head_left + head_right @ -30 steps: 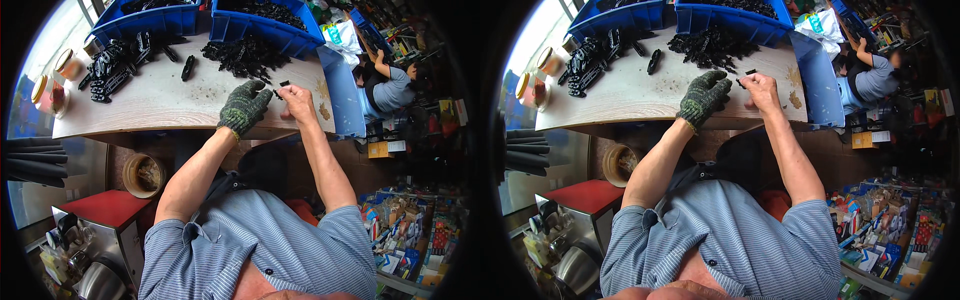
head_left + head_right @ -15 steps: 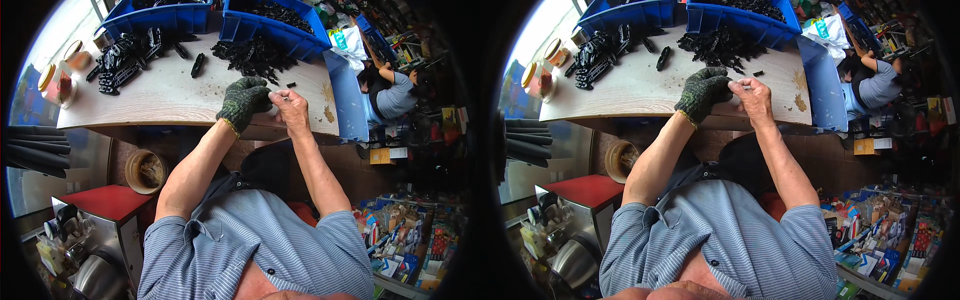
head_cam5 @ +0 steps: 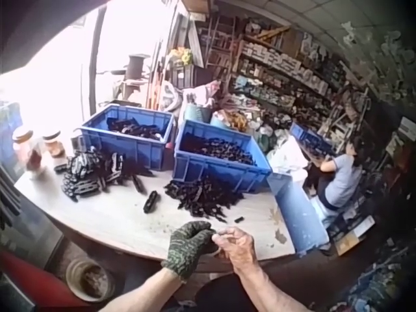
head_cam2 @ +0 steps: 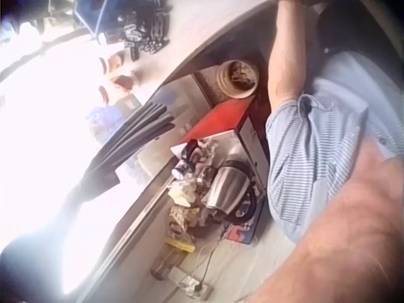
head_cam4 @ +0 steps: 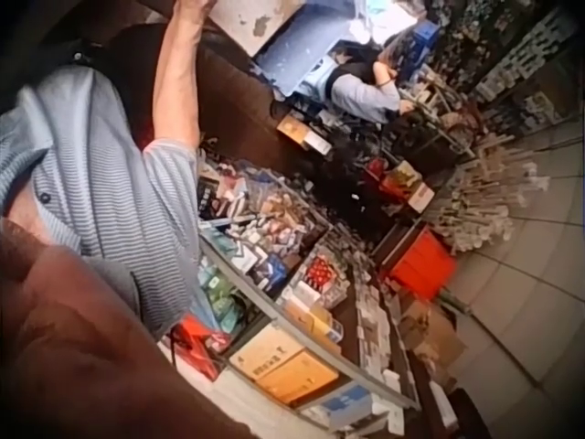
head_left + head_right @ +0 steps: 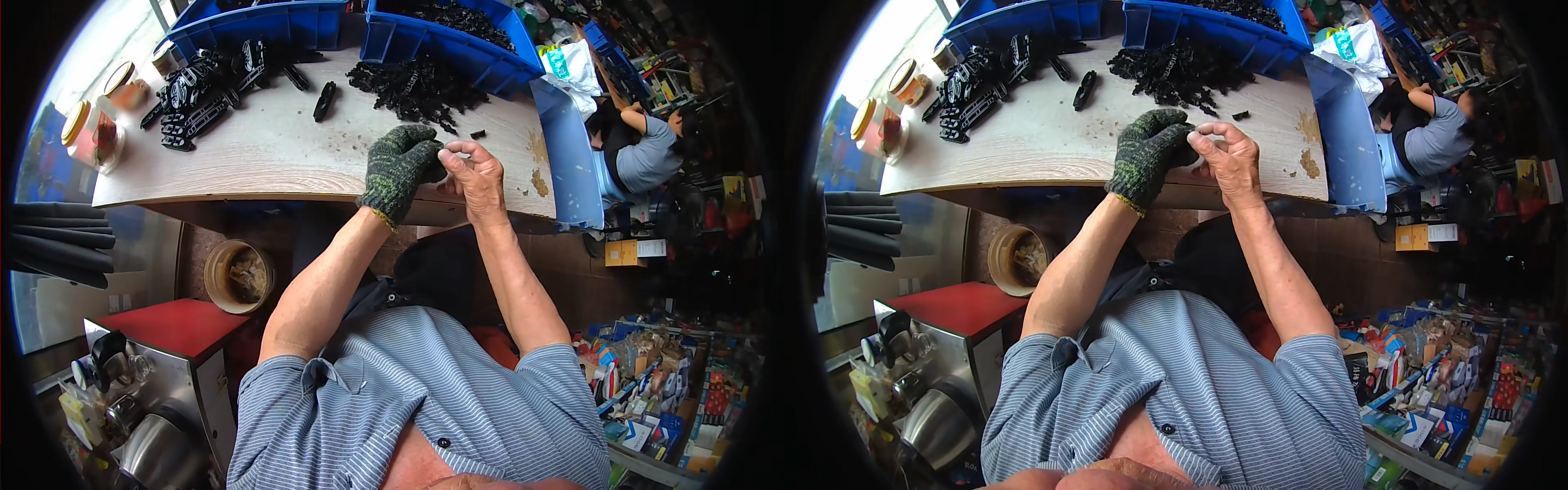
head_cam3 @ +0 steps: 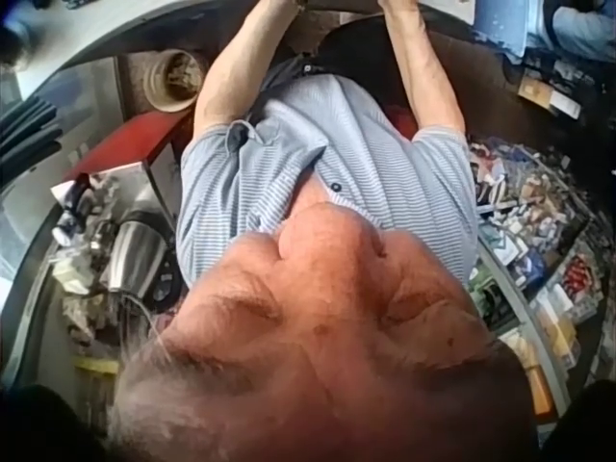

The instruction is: Assembling small plastic hardware components by hand at a workbench.

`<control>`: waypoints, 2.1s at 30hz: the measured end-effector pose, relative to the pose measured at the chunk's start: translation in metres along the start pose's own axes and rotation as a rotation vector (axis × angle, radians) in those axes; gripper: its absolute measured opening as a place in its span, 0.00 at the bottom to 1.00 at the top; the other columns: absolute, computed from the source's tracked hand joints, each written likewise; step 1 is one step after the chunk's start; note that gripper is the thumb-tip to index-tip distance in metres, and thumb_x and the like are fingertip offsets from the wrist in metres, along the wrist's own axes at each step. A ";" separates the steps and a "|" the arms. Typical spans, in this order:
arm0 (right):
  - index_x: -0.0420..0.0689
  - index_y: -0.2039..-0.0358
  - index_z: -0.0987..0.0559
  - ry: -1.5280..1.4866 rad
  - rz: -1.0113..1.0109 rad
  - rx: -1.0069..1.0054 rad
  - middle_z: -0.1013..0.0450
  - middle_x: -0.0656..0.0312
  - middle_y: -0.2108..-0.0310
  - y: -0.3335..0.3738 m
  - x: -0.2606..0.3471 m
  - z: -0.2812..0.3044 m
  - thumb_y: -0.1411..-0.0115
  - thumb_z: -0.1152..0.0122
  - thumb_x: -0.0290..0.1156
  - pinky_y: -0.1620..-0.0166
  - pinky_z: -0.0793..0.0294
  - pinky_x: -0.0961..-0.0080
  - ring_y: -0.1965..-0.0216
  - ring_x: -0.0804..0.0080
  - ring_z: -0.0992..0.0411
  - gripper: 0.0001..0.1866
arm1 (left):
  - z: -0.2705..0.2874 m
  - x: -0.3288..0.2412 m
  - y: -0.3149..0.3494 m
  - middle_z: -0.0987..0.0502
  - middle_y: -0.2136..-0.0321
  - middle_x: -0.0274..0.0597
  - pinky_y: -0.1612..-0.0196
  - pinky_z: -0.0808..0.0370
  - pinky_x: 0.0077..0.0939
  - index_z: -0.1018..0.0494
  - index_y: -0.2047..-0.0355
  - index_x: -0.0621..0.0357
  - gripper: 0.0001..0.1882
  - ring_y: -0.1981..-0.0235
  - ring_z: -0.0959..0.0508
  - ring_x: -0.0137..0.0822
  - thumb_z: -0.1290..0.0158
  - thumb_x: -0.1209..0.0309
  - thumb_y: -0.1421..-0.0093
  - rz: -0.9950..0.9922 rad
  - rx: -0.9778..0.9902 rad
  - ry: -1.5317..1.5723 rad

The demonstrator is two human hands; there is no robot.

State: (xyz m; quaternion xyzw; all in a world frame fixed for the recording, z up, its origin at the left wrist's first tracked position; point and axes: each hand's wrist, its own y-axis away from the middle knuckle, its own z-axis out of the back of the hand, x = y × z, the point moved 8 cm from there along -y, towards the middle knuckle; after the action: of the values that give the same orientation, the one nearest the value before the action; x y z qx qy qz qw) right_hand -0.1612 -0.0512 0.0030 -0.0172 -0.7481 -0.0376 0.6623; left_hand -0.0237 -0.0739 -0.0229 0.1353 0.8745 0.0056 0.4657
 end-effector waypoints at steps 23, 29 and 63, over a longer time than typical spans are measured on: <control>0.42 0.67 0.22 -0.035 0.064 -0.062 0.37 0.69 0.90 -0.006 -0.006 0.014 0.43 0.30 0.33 0.77 0.21 0.73 0.88 0.78 0.34 0.10 | 0.031 -0.096 0.002 0.22 0.69 0.51 0.64 0.25 0.51 0.24 0.60 0.44 0.10 0.67 0.21 0.55 0.48 0.64 0.42 -0.561 0.018 -1.805; 0.43 0.67 0.22 -0.053 0.080 -0.068 0.38 0.69 0.90 -0.004 -0.004 0.013 0.43 0.31 0.34 0.77 0.22 0.73 0.89 0.78 0.34 0.10 | 0.032 -0.091 0.003 0.21 0.67 0.55 0.62 0.23 0.52 0.23 0.66 0.55 0.10 0.65 0.20 0.56 0.47 0.63 0.42 -0.529 0.039 -1.765; 0.44 0.66 0.20 -0.231 0.136 -0.025 0.37 0.69 0.90 -0.001 0.000 0.020 0.41 0.33 0.34 0.75 0.19 0.71 0.87 0.75 0.30 0.08 | 0.009 -0.025 0.022 0.20 0.65 0.36 0.69 0.24 0.18 0.25 0.52 0.60 0.15 0.69 0.23 0.22 0.41 0.74 0.40 -0.106 0.097 -0.456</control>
State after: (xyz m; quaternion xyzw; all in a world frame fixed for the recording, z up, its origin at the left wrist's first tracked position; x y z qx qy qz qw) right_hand -0.1809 -0.0509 0.0008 -0.0804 -0.8160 0.0003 0.5725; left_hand 0.0019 -0.0596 -0.0043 0.1089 0.7520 -0.0915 0.6437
